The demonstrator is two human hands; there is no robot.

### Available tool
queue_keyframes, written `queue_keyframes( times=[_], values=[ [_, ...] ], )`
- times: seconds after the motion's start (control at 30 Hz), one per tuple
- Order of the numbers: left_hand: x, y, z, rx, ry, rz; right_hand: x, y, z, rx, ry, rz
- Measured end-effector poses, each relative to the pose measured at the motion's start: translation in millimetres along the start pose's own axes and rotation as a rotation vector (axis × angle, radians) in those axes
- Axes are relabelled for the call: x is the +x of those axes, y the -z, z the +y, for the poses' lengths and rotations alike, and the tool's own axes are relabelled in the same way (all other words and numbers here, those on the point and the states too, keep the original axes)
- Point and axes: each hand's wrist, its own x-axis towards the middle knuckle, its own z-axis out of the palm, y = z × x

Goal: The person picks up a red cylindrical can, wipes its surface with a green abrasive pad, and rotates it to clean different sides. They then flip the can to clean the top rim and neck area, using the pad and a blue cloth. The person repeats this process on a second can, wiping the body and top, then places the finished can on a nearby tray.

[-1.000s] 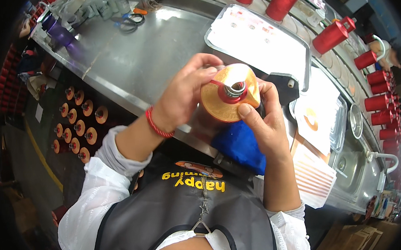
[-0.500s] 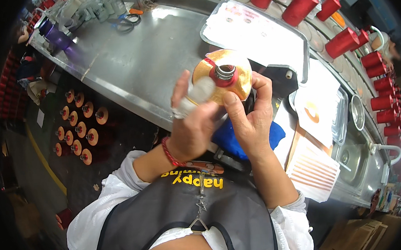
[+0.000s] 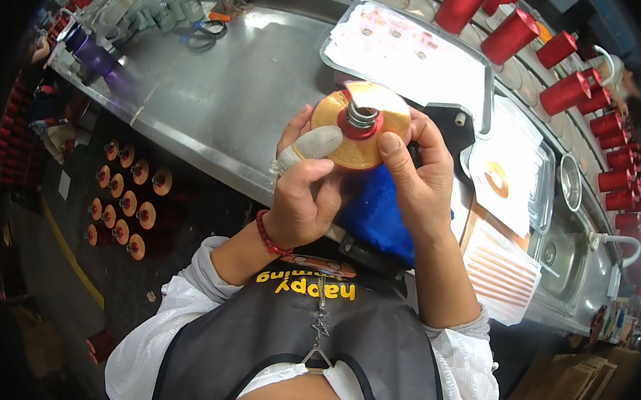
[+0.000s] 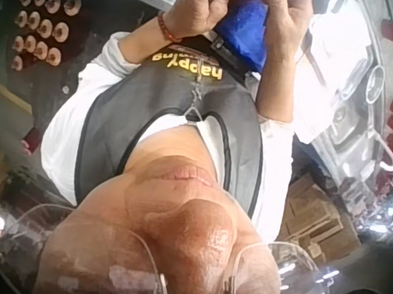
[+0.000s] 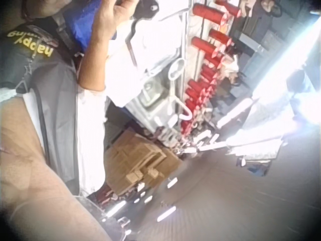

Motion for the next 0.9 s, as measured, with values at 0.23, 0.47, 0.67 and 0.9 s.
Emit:
queue_keyframes(
  times=[0.23,0.47,0.67,0.9],
  values=[
    [-1,-10,25,0.139,0.029,-0.02,-1,1,0,-0.102,0.094,0.013],
    [16,9,8,-0.018,-0.03,-0.118,-11,-4,-1,-0.245,0.098,0.077],
    [4,-12,26,0.097,-0.001,-0.027,-6,3,-13,-0.279,0.099,-0.039],
    [1,-9,28,-0.009,-0.003,-0.01,-1,9,-8,-0.328,0.19,-0.015]
  ],
)
